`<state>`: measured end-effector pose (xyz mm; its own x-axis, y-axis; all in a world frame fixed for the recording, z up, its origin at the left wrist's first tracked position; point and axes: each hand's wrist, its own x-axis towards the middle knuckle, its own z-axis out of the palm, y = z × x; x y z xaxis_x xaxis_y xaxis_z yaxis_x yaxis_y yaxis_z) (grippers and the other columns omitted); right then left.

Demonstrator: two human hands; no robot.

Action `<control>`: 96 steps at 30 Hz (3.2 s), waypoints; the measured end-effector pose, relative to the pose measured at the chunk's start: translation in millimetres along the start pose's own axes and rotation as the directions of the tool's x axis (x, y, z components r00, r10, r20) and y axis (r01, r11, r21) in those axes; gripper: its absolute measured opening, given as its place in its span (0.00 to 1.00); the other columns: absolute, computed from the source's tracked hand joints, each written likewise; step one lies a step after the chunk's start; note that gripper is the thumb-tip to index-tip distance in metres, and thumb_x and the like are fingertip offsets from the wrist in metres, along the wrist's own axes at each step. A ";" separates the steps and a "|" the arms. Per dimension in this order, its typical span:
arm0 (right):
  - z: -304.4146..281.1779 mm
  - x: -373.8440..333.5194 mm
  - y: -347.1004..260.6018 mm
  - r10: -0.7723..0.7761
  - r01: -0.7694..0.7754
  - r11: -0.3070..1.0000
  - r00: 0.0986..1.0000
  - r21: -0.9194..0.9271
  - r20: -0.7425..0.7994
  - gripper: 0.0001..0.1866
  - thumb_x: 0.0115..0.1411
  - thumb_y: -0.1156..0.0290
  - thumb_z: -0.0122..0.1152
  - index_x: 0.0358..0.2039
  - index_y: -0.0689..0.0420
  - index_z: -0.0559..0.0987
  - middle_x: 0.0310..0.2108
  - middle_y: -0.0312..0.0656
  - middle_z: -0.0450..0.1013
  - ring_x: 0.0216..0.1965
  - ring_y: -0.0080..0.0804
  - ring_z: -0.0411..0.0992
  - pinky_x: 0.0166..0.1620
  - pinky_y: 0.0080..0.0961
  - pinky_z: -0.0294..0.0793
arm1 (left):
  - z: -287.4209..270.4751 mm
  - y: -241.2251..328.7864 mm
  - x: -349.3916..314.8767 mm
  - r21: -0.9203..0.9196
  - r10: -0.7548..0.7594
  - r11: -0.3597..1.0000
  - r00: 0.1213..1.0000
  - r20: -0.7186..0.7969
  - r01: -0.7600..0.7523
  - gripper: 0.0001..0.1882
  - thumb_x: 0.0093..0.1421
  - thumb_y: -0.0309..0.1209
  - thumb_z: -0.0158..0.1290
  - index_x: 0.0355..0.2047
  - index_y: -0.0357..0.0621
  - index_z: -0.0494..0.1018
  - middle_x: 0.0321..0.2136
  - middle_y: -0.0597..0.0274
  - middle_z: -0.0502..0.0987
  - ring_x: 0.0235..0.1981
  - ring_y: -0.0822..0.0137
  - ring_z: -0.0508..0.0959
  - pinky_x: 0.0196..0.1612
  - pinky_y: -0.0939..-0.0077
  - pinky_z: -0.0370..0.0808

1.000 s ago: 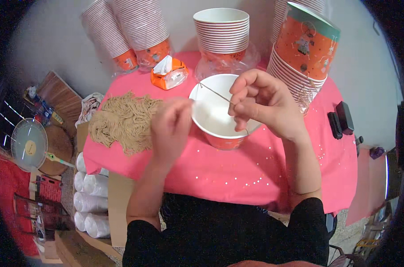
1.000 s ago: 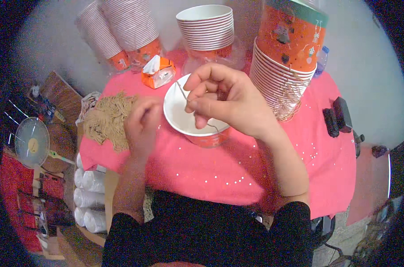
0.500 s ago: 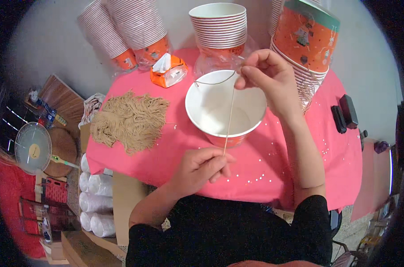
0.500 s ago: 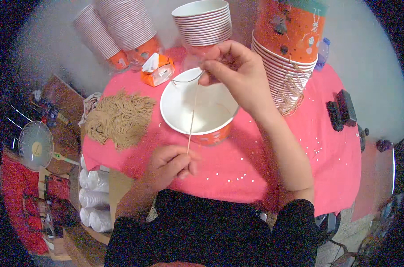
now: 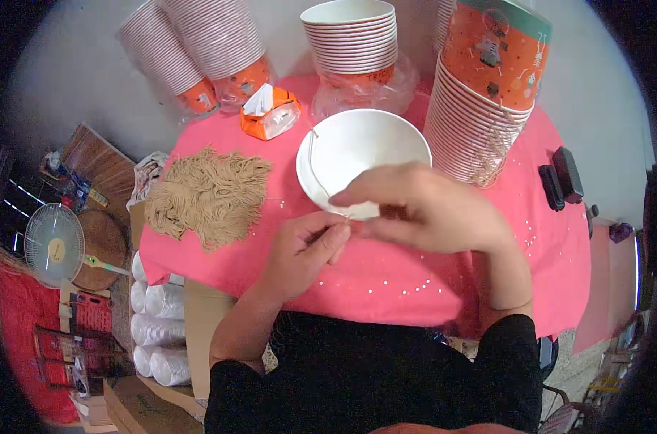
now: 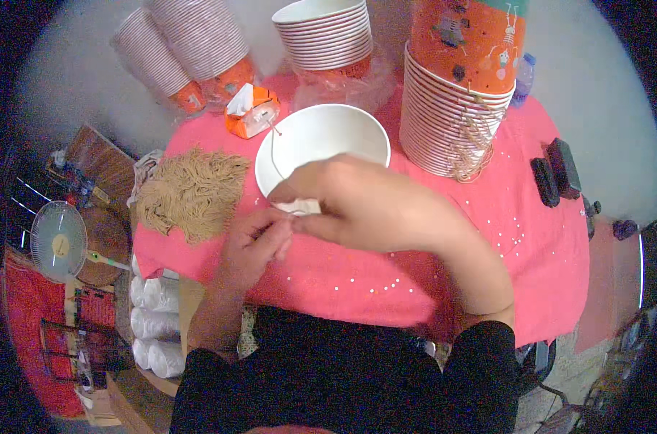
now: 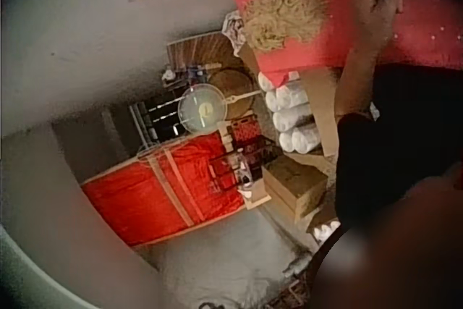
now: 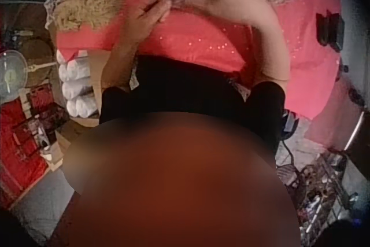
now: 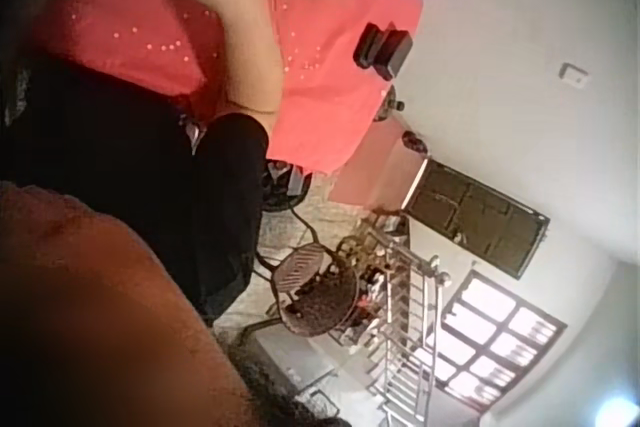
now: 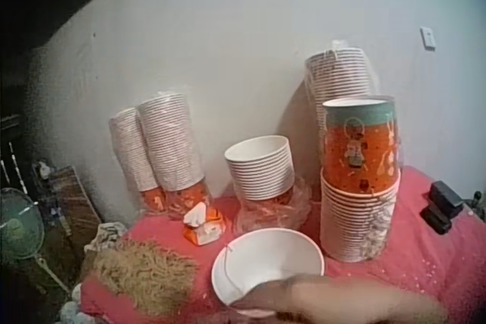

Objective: Attaching rubber bands across the openings of paper cups as part of a manufacturing or packaging process.

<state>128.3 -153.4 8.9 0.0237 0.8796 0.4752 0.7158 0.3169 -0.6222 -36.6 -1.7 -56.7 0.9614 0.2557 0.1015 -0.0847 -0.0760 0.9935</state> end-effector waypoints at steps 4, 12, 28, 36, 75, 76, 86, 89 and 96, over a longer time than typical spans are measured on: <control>6.3 4.3 0.8 0.108 -0.110 0.993 0.992 0.037 0.061 0.07 0.55 0.80 0.62 0.36 0.63 0.79 0.27 0.41 0.76 0.27 0.28 0.73 0.31 0.24 0.73 | -3.4 5.6 5.3 -0.092 0.011 0.996 0.999 0.032 -0.008 0.11 0.70 0.32 0.49 0.40 0.36 0.76 0.21 0.74 0.70 0.22 0.83 0.66 0.25 0.85 0.63; -8.0 3.1 14.8 0.183 -0.186 0.982 0.980 -0.032 -0.077 0.02 0.57 0.79 0.62 0.29 0.65 0.77 0.23 0.39 0.73 0.25 0.22 0.69 0.30 0.24 0.71 | 3.0 10.9 13.2 0.584 0.568 0.703 0.814 -0.117 -0.407 0.09 0.59 0.23 0.59 0.41 0.38 0.75 0.35 0.60 0.78 0.26 0.74 0.74 0.27 0.80 0.71; -28.8 -6.6 19.1 0.037 -0.024 0.962 0.998 -0.273 0.041 0.04 0.52 0.78 0.62 0.29 0.62 0.76 0.27 0.43 0.73 0.26 0.38 0.73 0.30 0.33 0.72 | -20.5 4.9 0.1 0.871 0.633 -0.049 0.659 0.406 -0.490 0.14 0.44 0.25 0.58 0.35 0.43 0.77 0.36 0.64 0.74 0.25 0.65 0.73 0.25 0.71 0.72; -11.9 -12.0 15.1 0.102 -0.021 0.890 0.983 -0.456 0.155 0.05 0.50 0.78 0.61 0.26 0.61 0.73 0.27 0.45 0.70 0.31 0.49 0.72 0.33 0.39 0.71 | -27.7 25.2 -16.9 0.874 0.555 -0.160 0.690 0.464 -0.459 0.19 0.39 0.22 0.60 0.36 0.46 0.79 0.40 0.62 0.75 0.31 0.57 0.77 0.26 0.66 0.75; 15.4 14.9 51.7 0.024 -0.007 1.000 0.808 0.030 -0.589 0.07 0.65 0.74 0.56 0.42 0.60 0.71 0.30 0.50 0.75 0.30 0.35 0.79 0.32 0.28 0.75 | -10.8 54.8 43.9 0.529 0.239 0.807 0.964 0.114 -0.263 0.11 0.51 0.27 0.57 0.35 0.36 0.73 0.32 0.55 0.75 0.36 0.57 0.75 0.44 0.62 0.71; 15.8 14.9 50.7 0.025 0.000 0.999 0.816 0.043 -0.578 0.08 0.65 0.74 0.56 0.42 0.60 0.71 0.29 0.50 0.75 0.30 0.37 0.79 0.32 0.29 0.75 | -11.5 55.4 43.6 0.527 0.256 0.798 0.957 0.140 -0.291 0.10 0.51 0.27 0.57 0.34 0.37 0.72 0.32 0.56 0.75 0.36 0.57 0.75 0.44 0.62 0.71; 21.2 14.3 43.7 -0.009 -0.020 0.999 0.821 -0.044 -0.571 0.08 0.64 0.73 0.56 0.42 0.59 0.71 0.29 0.50 0.75 0.30 0.46 0.79 0.31 0.33 0.74 | -17.8 50.4 47.4 0.635 0.332 0.659 0.914 0.235 -0.402 0.11 0.49 0.24 0.59 0.31 0.39 0.69 0.33 0.63 0.72 0.39 0.68 0.73 0.45 0.73 0.70; 20.9 13.6 43.3 -0.033 -0.021 0.996 0.817 -0.087 -0.575 0.08 0.64 0.73 0.56 0.43 0.59 0.71 0.29 0.51 0.76 0.31 0.47 0.79 0.31 0.34 0.75 | -16.0 46.1 46.0 0.587 0.364 0.702 0.912 0.191 -0.403 0.10 0.50 0.26 0.59 0.30 0.39 0.70 0.31 0.61 0.73 0.39 0.62 0.73 0.46 0.67 0.70; 16.3 12.4 44.3 -0.029 -0.024 0.996 0.823 -0.085 -0.568 0.05 0.66 0.75 0.53 0.41 0.60 0.71 0.28 0.40 0.72 0.30 0.25 0.71 0.31 0.23 0.70 | -20.2 37.0 37.3 0.545 0.447 0.715 0.886 0.125 -0.438 0.10 0.51 0.27 0.60 0.33 0.38 0.74 0.31 0.58 0.75 0.39 0.56 0.74 0.46 0.64 0.70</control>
<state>149.0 -122.6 -22.9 0.3952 0.5132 0.7619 0.7716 0.2646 -0.5785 -9.1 24.5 -15.1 0.8465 0.0720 0.5275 -0.3387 -0.6916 0.6380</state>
